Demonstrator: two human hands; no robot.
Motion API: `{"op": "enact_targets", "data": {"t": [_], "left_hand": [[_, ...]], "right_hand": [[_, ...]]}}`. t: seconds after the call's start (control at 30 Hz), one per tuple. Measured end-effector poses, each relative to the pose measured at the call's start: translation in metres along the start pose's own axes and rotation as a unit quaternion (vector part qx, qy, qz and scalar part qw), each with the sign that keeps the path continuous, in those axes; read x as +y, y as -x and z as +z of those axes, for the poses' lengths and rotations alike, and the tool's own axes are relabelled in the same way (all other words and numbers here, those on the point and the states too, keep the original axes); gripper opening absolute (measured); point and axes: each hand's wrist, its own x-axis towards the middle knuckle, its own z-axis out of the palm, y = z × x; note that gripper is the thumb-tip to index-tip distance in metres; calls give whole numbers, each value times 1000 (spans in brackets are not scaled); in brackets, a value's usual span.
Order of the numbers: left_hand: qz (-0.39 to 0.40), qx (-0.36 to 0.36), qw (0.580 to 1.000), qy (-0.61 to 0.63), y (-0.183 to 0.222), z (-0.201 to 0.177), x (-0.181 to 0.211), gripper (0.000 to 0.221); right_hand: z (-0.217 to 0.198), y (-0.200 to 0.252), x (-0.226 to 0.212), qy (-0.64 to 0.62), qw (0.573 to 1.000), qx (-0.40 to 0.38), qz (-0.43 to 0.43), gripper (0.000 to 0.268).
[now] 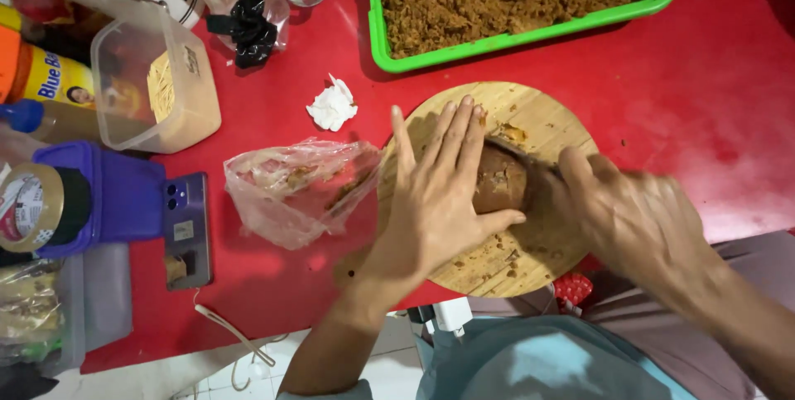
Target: Shaving a block of palm sugar with a knife on a wooden cutting board
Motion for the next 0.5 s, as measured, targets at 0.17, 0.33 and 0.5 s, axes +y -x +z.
{"op": "enact_targets", "data": {"t": [0.17, 0.33, 0.5], "left_hand": [[3, 4, 1000, -7, 4, -2, 6, 120], [9, -41, 999, 12, -7, 6, -7, 128], [4, -210, 975, 67, -23, 31, -19, 137]], "right_hand": [[-6, 15, -12, 35, 998, -30, 30, 16], [8, 6, -13, 71, 996, 20, 42, 31], [36, -3, 6, 27, 999, 21, 23, 17]]}}
